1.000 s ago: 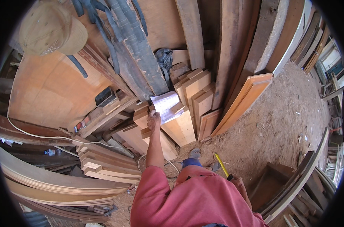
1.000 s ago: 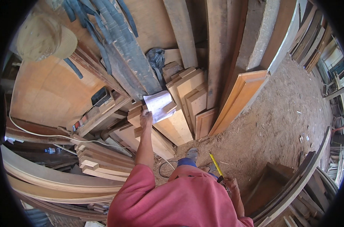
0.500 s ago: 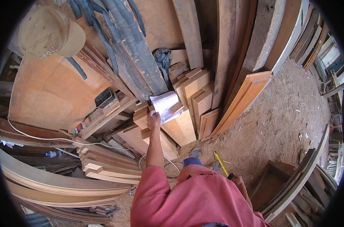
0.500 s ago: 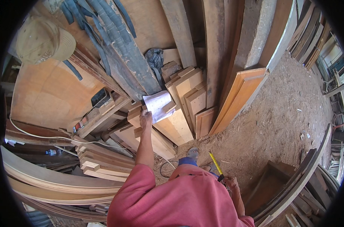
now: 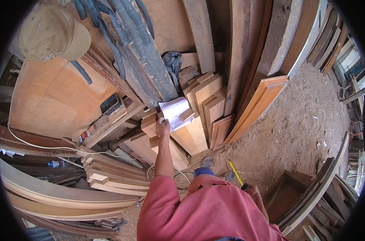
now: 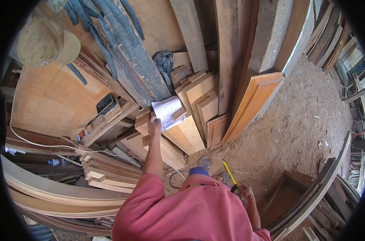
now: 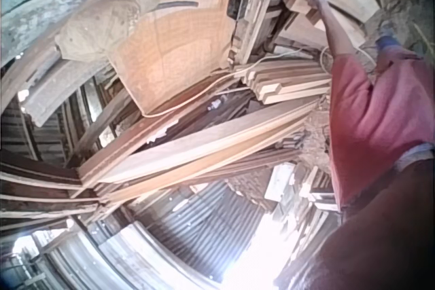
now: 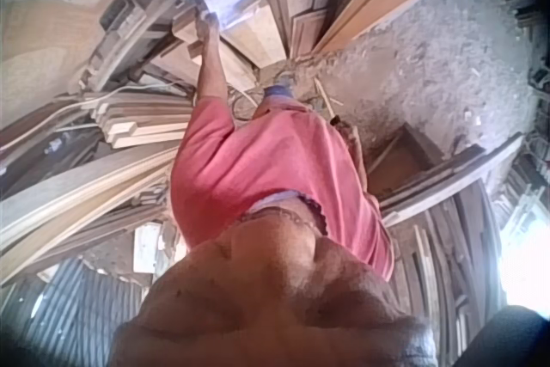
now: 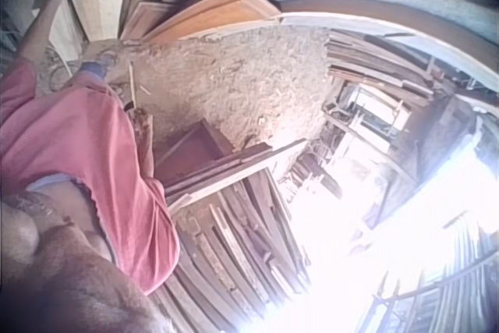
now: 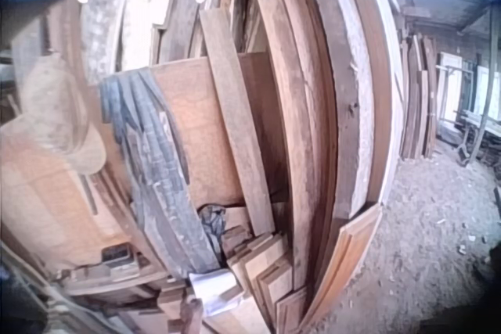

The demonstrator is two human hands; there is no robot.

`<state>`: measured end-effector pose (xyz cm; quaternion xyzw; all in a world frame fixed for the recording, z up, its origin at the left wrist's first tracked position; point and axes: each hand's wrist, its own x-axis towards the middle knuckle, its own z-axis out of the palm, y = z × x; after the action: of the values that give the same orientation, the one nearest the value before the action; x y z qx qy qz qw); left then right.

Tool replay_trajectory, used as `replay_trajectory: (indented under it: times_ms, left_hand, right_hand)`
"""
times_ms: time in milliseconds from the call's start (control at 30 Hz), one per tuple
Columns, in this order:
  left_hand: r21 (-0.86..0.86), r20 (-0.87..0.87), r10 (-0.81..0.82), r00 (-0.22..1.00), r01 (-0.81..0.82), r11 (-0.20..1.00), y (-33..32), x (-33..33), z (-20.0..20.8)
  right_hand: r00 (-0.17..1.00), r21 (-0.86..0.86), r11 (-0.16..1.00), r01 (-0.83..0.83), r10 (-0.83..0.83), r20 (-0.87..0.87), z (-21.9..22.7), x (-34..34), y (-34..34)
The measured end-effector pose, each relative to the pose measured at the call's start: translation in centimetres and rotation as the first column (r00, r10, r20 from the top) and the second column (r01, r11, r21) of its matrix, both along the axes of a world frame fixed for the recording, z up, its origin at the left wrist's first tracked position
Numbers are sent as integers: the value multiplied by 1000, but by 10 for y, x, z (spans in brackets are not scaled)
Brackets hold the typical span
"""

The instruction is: The person uses a tape measure and a pencil to mark lengths on a large wooden beam, referencing a piece of paper, and then moves the beam on a workshop floor.

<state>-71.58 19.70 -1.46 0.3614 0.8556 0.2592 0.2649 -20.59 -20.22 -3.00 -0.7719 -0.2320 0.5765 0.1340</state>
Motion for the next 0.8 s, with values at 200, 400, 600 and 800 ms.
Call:
replay_trajectory:
  times_ms: [200, 400, 600, 800]
  left_hand:
    - [10, -11, 10, 1000, -10, 1000, -2, 0, 3]
    - [7, 10, 8, 1000, -8, 1000, -2, 1, 9]
    - [38, 15, 6, 1000, -7, 999, -3, -1, 1]
    - [32, 12, 14, 1000, -14, 999, -2, 0, -2]
  right_hand:
    - [1000, 14, 1000, 3, -3, -11, -5, 2, -3]
    - [986, -43, 991, -128, 132, 101, 45, -20, 22]
    - [989, -50, 995, -83, 88, 119, 34, -16, 17]
    - [999, 4, 1000, 22, -22, -42, -3, 1, -1]
